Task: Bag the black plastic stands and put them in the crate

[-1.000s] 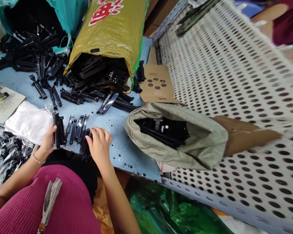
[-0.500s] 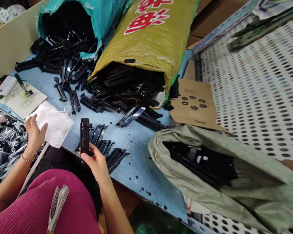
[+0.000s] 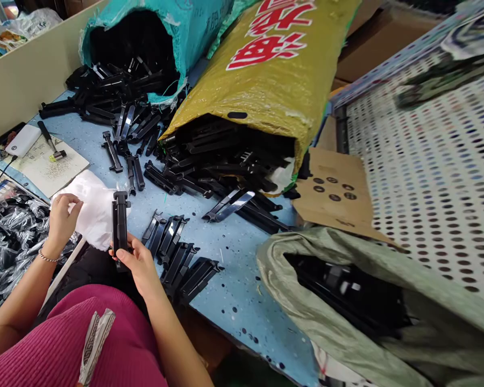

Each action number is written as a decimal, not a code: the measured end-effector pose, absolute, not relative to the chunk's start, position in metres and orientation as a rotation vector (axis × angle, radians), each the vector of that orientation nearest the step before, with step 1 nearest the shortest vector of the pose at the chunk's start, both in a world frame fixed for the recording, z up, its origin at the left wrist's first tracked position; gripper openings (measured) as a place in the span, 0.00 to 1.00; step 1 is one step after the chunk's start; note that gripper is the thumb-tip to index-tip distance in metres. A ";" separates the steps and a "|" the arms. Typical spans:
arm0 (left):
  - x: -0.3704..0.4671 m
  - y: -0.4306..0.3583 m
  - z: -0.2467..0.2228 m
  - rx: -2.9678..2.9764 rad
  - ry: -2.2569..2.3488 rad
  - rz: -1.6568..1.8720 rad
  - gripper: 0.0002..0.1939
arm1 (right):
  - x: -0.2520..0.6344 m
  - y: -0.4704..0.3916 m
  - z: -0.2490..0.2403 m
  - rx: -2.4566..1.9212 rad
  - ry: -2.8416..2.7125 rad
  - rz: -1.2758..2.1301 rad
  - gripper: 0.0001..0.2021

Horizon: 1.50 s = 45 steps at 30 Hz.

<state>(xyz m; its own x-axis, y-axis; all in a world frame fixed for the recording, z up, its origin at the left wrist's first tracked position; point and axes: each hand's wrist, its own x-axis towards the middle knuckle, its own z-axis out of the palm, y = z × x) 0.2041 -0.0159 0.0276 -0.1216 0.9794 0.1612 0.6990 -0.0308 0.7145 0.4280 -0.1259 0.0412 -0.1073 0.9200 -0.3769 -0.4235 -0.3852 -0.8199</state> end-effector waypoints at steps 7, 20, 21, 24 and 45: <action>0.244 -0.037 0.032 1.357 1.352 0.924 0.19 | 0.415 -0.101 0.046 -0.956 -0.597 1.831 0.23; 0.222 -0.029 0.038 1.418 1.271 0.922 0.08 | 0.435 -0.102 0.040 -1.176 -0.571 1.539 0.21; 0.223 -0.031 0.038 1.561 1.278 0.882 0.02 | 0.434 -0.108 0.043 -1.166 -0.581 1.527 0.21; 0.229 -0.036 0.035 1.879 1.165 0.720 0.12 | 0.428 -0.127 0.048 -0.964 -0.538 1.742 0.26; 0.210 -0.031 0.026 2.204 1.214 0.566 0.26 | 0.429 -0.172 0.014 -0.589 -0.152 2.233 0.29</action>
